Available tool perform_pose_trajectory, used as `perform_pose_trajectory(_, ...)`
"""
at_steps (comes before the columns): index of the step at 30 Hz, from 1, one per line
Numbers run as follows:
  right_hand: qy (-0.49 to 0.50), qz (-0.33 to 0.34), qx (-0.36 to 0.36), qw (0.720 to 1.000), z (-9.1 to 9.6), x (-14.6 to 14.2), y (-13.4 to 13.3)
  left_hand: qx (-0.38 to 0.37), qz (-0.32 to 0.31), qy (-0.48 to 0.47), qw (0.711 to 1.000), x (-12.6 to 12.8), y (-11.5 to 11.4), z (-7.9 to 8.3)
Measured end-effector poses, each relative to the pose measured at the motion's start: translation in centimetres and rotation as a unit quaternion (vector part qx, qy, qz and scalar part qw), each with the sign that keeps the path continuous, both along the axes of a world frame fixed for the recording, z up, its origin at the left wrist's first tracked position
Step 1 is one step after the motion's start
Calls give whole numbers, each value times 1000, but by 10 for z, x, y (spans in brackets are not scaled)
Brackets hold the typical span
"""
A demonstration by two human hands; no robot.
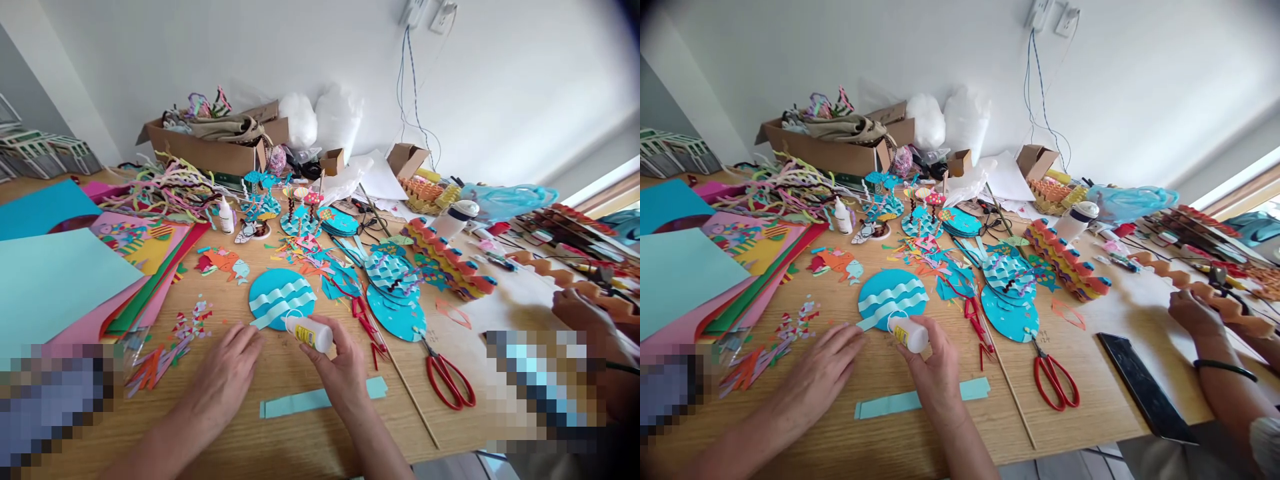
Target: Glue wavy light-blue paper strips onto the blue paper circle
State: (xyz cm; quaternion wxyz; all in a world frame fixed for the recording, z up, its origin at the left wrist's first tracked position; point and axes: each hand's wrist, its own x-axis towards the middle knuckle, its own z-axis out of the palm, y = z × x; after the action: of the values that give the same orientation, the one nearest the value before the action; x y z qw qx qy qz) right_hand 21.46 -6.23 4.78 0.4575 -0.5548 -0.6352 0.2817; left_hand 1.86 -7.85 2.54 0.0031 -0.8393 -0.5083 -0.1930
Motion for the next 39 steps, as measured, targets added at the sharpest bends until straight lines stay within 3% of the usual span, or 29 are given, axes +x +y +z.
perform_pose_trajectory(11,17,-1,-37,999,-5,0,7,-51,28,-13,998,-4,15,-13)
perform_pose_trajectory(39,7,-7,-3,1000,-7,-5,14,-68,35,-12,997,-2,16,-10)
